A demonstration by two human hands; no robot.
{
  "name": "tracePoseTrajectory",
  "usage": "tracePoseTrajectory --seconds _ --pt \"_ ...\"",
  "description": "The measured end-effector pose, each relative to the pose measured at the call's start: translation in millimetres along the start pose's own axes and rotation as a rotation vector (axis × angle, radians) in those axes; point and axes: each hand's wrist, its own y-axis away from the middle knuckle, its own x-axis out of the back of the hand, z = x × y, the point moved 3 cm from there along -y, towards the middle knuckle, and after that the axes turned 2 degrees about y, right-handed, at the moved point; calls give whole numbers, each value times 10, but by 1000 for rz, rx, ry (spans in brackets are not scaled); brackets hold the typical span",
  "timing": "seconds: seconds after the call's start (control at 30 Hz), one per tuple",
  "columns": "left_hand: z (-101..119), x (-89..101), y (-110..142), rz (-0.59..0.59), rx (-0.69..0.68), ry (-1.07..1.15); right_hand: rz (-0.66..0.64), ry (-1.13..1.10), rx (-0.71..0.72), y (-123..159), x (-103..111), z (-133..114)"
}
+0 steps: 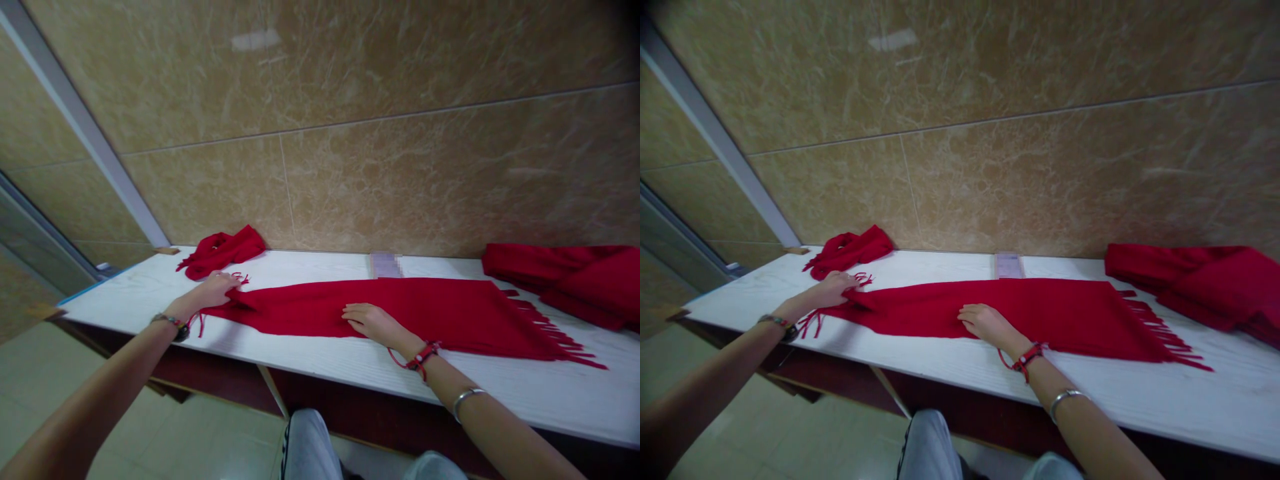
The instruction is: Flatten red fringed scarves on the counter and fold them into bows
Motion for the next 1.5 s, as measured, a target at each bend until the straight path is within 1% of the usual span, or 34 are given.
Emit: tracePoseTrajectory --seconds 0.1,0.2,0.27,0.33,0.37,0.43,0.47,0.5,0.6,0.63,0.67,0.7,0.77,0.9,0.97,1.03,1.1,1.2,1.27,1.37,1.43,1.5 --pt "-115 155 67 32 -7 -82 49 -61 -83 -1 12 19" --pt "-245 293 187 102 81 -188 105 -134 -152 4 65 14" --pt "-280 290 273 111 138 -221 148 -187 -170 13 121 1" --pt "-238 197 347 51 167 -213 175 -237 -175 23 176 -12" --pt "-186 135 375 10 188 -203 168 -256 -167 28 197 -21" --pt "-21 31 405 -55 230 -175 100 -267 -124 35 215 -48" --pt "95 2 401 -60 230 -151 55 -258 -97 39 214 -63" --pt "238 -16 383 -62 180 -113 13 -244 -73 43 211 -76" --pt "738 -23 288 -64 -143 63 -46 -210 -49 58 195 -95" --pt "882 -26 255 -71 -226 124 -52 -210 -48 62 189 -99" --pt "1001 -34 224 -76 -277 170 -59 -212 -46 66 183 -102" --pt "1091 -48 193 -77 -300 198 -66 -213 -42 70 176 -104" --pt "1189 -86 135 -74 -289 199 -69 -205 -32 75 168 -105" --pt "1177 -154 32 -96 -215 152 -5 -184 -2 75 187 -99" --pt "1143 -168 -15 -65 -142 149 18 -185 15 75 203 -102" --pt "1141 -177 -54 -1 -77 153 17 -186 25 77 217 -111" --pt "1182 -190 -88 53 -64 156 11 -184 22 82 232 -121" --pt "1258 -193 -150 77 -103 145 11 -180 1 93 258 -125" --pt "1263 -147 -207 84 -111 140 12 -176 -7 99 270 -118" --pt "1185 1 -300 131 -80 150 20 -168 -8 99 267 -89" --pt "1107 95 -343 162 -54 151 54 -145 -34 94 258 -57" --pt "1029 126 -362 153 -31 122 106 -108 -92 91 252 -21"
